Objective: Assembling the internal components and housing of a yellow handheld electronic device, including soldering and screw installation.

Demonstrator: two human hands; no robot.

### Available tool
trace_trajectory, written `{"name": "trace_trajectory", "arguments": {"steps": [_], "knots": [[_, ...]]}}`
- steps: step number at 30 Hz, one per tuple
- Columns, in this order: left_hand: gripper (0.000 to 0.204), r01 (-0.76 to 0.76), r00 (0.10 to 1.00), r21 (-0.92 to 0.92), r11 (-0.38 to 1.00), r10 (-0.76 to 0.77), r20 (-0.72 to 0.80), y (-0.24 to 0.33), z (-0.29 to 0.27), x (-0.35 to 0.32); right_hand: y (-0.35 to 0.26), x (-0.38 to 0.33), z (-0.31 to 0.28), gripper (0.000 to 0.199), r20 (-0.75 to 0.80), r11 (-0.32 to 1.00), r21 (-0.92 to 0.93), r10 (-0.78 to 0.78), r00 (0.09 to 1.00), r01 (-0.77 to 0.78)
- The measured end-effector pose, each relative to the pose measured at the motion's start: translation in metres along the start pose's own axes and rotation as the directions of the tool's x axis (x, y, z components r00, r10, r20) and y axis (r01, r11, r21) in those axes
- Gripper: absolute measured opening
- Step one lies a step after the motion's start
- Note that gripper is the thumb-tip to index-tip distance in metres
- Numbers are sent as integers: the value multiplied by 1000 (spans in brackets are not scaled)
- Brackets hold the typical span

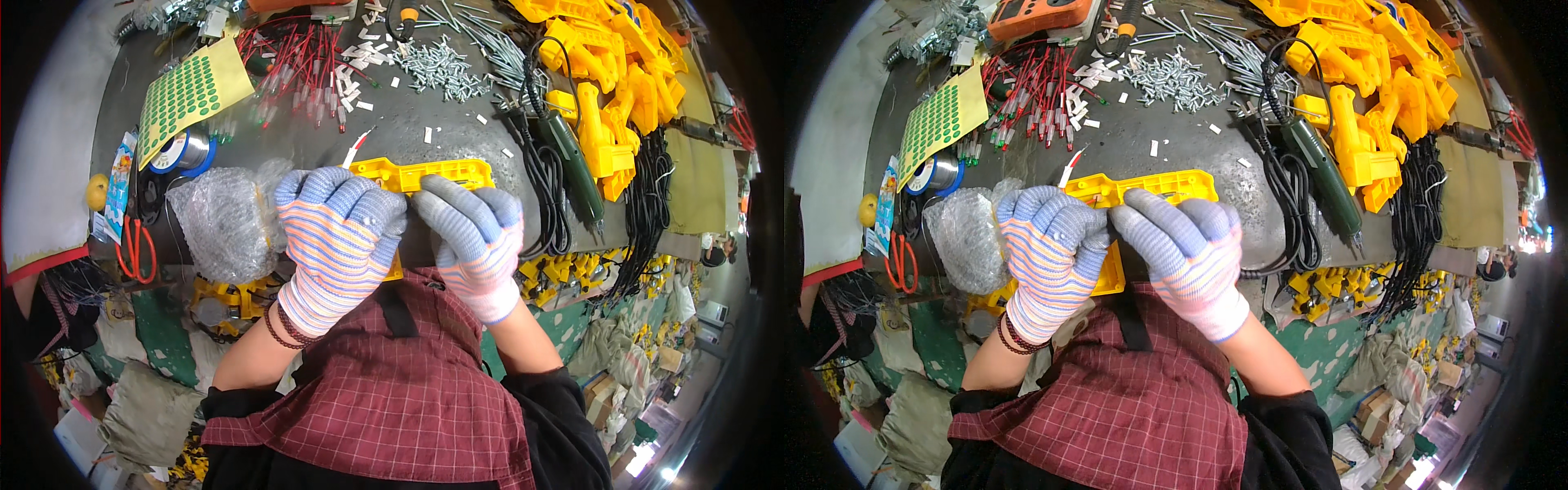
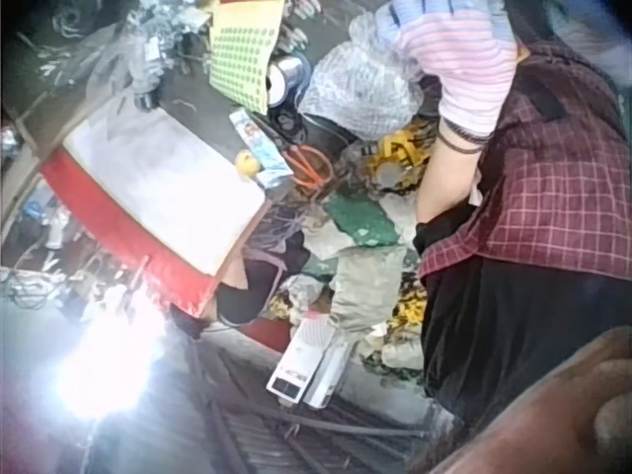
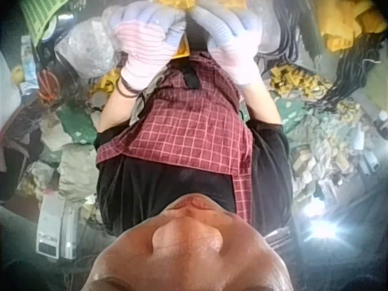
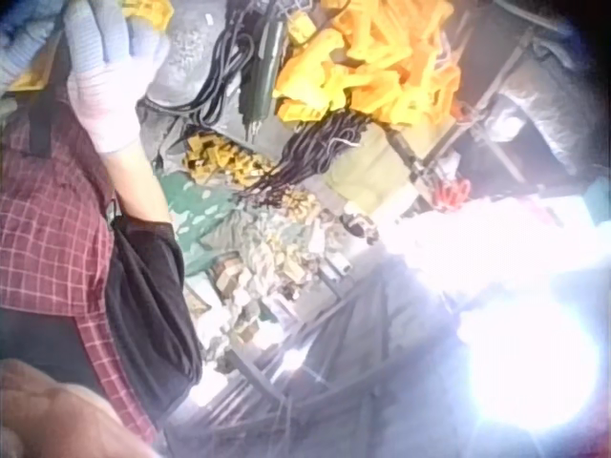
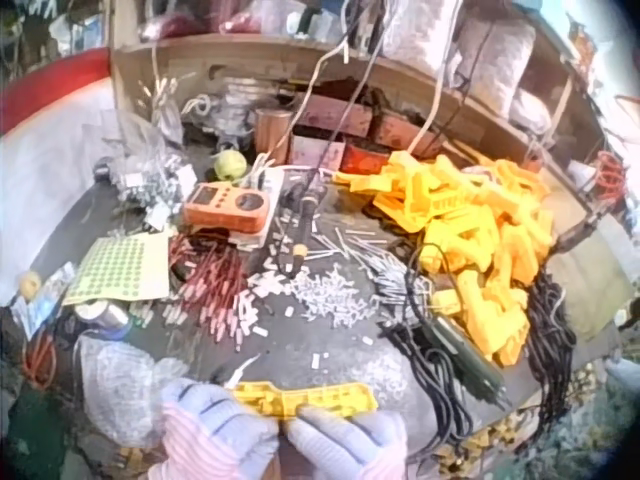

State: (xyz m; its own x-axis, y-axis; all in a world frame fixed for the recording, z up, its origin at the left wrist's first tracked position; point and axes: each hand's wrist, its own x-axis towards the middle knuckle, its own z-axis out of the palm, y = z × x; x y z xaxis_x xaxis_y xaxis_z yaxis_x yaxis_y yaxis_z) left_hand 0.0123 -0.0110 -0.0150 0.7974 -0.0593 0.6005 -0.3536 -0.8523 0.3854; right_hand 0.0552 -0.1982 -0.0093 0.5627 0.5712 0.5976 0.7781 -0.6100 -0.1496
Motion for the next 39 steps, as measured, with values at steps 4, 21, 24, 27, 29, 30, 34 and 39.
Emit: {"name": "trace_trajectory", "arguments": {"steps": [4, 21, 24, 27, 29, 30, 34, 39], "knots": [[20, 46, 999, -43, 998, -45, 18, 3, 0, -2, -5, 0, -4, 38, 94, 875, 430, 202, 975, -223], [15, -29, 993, -70, 997, 36, 110, -12, -8, -16, -11, 10, -26, 14, 467, 738, 410, 334, 818, -536], [14, -62, 994, -63, 996, 67, 91, -15, -5, -17, -12, 11, -25, 15, 464, 721, 413, 359, 810, -556], [12, -81, 994, -65, 995, 85, 65, -17, -4, -18, -10, 20, -29, 14, 516, 764, 350, 326, 792, -542], [12, -78, 995, -71, 994, 82, 58, -17, -4, -19, -9, 26, -31, 10, 549, 758, 372, 286, 786, -535], [12, -82, 994, -71, 994, 87, 61, -18, -4, -19, -7, 27, -31, 10, 549, 759, 370, 287, 785, -536], [14, -82, 993, -70, 994, 87, 74, -18, -4, -19, -6, 30, -30, 9, 582, 763, 366, 260, 771, -533], [17, -91, 993, -54, 994, 95, 69, -17, -5, -18, -5, 35, -25, 11, 568, 836, 319, 208, 796, -446]]}}
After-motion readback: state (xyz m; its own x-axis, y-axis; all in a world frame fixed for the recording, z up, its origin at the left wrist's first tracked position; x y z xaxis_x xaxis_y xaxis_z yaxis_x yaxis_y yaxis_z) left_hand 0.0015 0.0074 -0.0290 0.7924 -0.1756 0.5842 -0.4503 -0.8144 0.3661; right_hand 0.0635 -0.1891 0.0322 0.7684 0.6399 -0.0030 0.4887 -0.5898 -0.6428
